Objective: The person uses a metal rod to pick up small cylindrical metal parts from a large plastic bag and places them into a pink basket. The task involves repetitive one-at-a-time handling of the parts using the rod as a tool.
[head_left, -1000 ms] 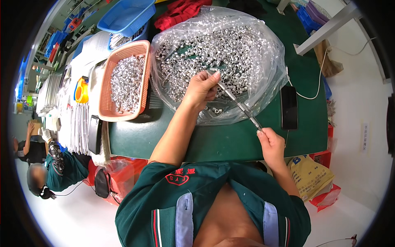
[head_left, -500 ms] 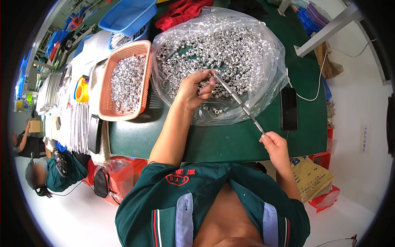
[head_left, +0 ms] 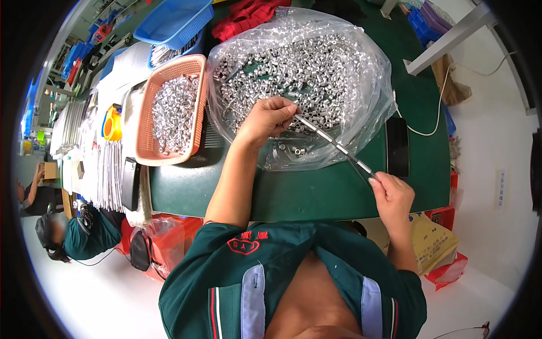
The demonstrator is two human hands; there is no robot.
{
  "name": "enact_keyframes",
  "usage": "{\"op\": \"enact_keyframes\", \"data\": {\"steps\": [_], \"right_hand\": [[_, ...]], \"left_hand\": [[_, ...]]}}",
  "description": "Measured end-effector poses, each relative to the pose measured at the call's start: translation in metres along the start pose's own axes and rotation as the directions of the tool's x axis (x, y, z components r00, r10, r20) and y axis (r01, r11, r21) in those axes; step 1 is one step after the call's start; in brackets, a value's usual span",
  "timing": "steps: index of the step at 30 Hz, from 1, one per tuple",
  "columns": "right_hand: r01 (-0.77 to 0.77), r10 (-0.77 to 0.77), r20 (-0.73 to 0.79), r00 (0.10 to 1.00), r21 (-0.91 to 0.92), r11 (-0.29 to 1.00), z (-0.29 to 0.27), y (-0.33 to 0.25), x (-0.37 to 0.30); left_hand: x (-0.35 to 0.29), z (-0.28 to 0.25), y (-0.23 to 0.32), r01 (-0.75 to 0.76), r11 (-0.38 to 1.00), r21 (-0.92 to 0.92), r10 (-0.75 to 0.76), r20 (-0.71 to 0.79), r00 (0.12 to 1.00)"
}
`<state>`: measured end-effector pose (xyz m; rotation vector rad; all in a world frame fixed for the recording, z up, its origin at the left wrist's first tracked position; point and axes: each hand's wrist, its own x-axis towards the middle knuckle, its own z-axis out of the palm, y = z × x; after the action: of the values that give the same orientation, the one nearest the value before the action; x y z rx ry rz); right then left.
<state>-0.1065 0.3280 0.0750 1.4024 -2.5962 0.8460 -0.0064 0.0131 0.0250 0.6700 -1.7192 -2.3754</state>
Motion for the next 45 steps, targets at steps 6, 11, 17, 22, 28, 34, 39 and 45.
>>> {"op": "enact_keyframes", "data": {"steps": [6,11,17,22,28,34,39,45], "right_hand": [[-0.479,0.346,0.346,0.872,0.457,0.749,0.019,0.012,-0.011],[-0.504,0.339,0.383,0.859,0.519,0.691,0.028,0.013,-0.015],[-0.476,0.334,0.353,0.874,0.482,0.735,0.022,0.014,-0.012],[-0.466,0.336,0.334,0.881,0.481,0.743,0.019,0.006,-0.010],[-0.464,0.354,0.302,0.885,0.503,0.730,0.026,-0.002,-0.014],[-0.751,0.259,0.705,0.660,0.621,0.224,0.021,0.006,-0.012],[-0.382,0.313,0.224,0.923,0.433,0.816,0.043,-0.008,-0.022],[-0.827,0.004,0.856,0.518,0.502,-0.252,0.037,0.003,-0.014]], "left_hand": [[-0.004,0.003,0.003,0.046,0.941,-0.337,0.002,0.142,0.990],[-0.003,0.003,-0.001,0.028,0.905,-0.425,0.035,0.140,0.990],[-0.003,0.005,-0.002,0.068,0.874,-0.480,0.007,0.154,0.988],[0.000,0.005,-0.008,0.116,0.848,-0.517,-0.008,0.206,0.978],[0.003,0.010,-0.010,0.101,0.798,-0.595,0.010,0.181,0.984],[0.003,0.005,-0.012,0.075,0.780,-0.621,0.102,0.245,0.964],[0.007,0.010,-0.010,-0.065,0.917,-0.393,0.077,0.013,0.997],[0.000,0.020,-0.011,0.139,0.922,-0.361,-0.011,0.335,0.942]]}}
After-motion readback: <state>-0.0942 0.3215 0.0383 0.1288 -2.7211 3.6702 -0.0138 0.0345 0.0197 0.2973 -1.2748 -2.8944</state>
